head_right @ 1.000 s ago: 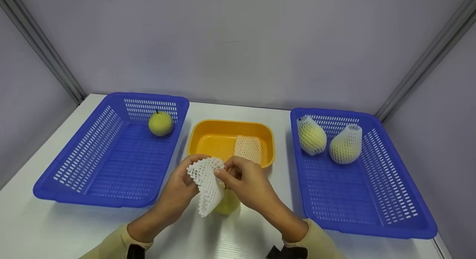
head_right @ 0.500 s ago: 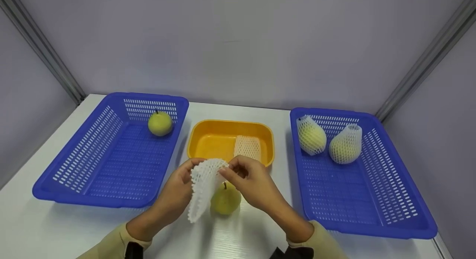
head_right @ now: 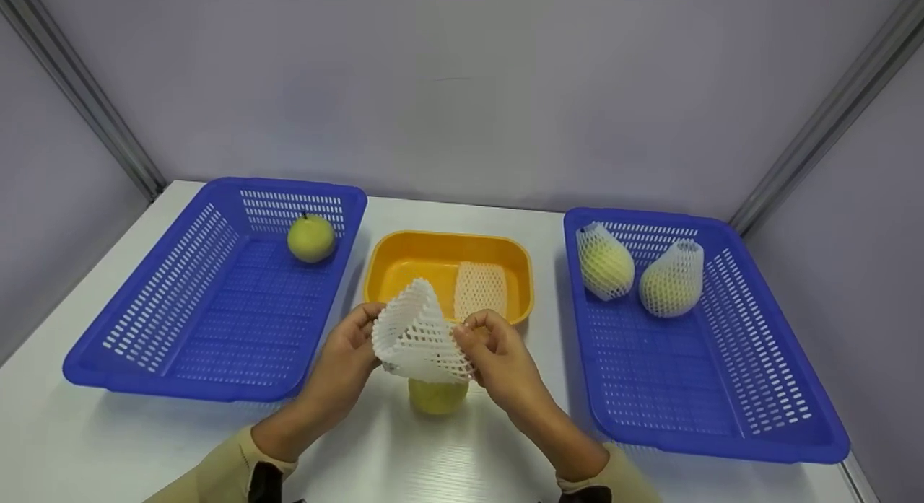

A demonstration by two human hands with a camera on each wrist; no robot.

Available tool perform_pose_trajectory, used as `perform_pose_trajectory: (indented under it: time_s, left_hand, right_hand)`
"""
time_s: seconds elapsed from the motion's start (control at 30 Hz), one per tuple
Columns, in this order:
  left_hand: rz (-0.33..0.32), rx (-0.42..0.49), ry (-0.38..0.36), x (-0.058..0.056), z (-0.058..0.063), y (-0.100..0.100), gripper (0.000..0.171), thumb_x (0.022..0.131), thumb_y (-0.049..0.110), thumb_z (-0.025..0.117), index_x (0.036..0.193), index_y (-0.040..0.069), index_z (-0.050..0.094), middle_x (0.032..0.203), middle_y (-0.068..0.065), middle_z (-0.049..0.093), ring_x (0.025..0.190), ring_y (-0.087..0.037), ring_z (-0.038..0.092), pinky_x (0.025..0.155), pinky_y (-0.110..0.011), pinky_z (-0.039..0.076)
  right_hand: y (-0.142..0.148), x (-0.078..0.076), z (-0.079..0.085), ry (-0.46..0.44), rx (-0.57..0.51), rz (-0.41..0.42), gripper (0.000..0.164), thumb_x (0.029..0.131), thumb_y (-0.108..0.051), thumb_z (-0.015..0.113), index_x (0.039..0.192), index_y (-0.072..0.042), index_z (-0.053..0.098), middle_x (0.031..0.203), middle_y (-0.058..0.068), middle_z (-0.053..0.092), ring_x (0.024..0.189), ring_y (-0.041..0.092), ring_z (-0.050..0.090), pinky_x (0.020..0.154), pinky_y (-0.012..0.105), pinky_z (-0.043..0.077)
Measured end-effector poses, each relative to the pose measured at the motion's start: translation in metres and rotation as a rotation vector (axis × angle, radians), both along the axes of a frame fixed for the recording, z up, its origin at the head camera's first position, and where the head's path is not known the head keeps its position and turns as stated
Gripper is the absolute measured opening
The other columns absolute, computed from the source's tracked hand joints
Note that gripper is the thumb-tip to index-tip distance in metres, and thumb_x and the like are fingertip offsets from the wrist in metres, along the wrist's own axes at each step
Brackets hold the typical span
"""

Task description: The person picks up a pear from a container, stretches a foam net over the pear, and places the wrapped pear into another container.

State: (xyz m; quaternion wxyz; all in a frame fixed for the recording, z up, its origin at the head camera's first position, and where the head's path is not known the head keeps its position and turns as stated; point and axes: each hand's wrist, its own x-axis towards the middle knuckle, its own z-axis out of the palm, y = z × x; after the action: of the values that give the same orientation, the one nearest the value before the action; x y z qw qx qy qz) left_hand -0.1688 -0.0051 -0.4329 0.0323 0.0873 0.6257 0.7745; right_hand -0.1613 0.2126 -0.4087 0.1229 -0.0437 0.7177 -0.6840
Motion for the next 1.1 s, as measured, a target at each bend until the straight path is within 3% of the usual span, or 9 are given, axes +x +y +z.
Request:
perform_pose_trajectory:
  time_s: [0.23,0.47,0.77,0.97,1.1]
  left_hand:
    - [-0.012,-0.082,-0.005,-0.002,-0.022,0.003,0.024,0.102,0.008,0.061,0.118,-0.008,0.055,0.09,-0.005,0.057,0.068,-0.01,0.055,0.058,-0.021,0.048]
    - [-0.04,-0.148,0.021,-0.002,-0.037,-0.001,0.019,0.101,0.005,0.061,0.113,-0.009,0.056,0.089,-0.005,0.056,0.061,-0.011,0.051,0.055,-0.02,0.045]
    - [-0.088,-0.233,0.041,-0.005,-0.042,-0.003,0.012,0.099,-0.004,0.058,0.11,-0.006,0.057,0.097,-0.009,0.058,0.071,-0.013,0.054,0.059,-0.021,0.047]
    - [-0.093,-0.303,0.092,-0.005,-0.041,-0.003,0.014,0.1,0.001,0.06,0.113,-0.005,0.061,0.099,-0.01,0.061,0.075,-0.013,0.056,0.062,-0.023,0.052]
    - [-0.107,-0.256,0.084,-0.005,-0.041,-0.004,0.019,0.101,0.006,0.061,0.115,-0.007,0.063,0.1,-0.011,0.062,0.069,-0.013,0.056,0.059,-0.023,0.051]
  right_hand:
    - [-0.003,0.0,-0.029,0.005,0.057,-0.085,0.007,0.104,-0.002,0.049,0.102,-0.008,0.05,0.069,-0.001,0.049,0.055,0.008,0.039,0.049,0.018,0.029]
    - [0.001,0.0,-0.044,0.022,0.138,-0.016,0.002,0.105,-0.003,0.049,0.104,-0.002,0.048,0.065,0.0,0.044,0.054,0.007,0.035,0.049,0.019,0.027]
    - [0.006,-0.002,-0.046,0.083,0.21,0.058,0.01,0.101,0.0,0.05,0.11,0.003,0.046,0.067,0.004,0.046,0.057,0.01,0.042,0.053,0.021,0.038]
    - [0.008,-0.003,-0.047,0.147,0.262,0.088,0.03,0.1,0.004,0.049,0.13,0.003,0.047,0.066,0.004,0.047,0.056,0.01,0.043,0.052,0.022,0.039]
    - [0.008,-0.002,-0.047,0.147,0.227,0.098,0.039,0.1,0.005,0.048,0.139,0.002,0.046,0.065,0.004,0.047,0.054,0.01,0.042,0.05,0.022,0.038]
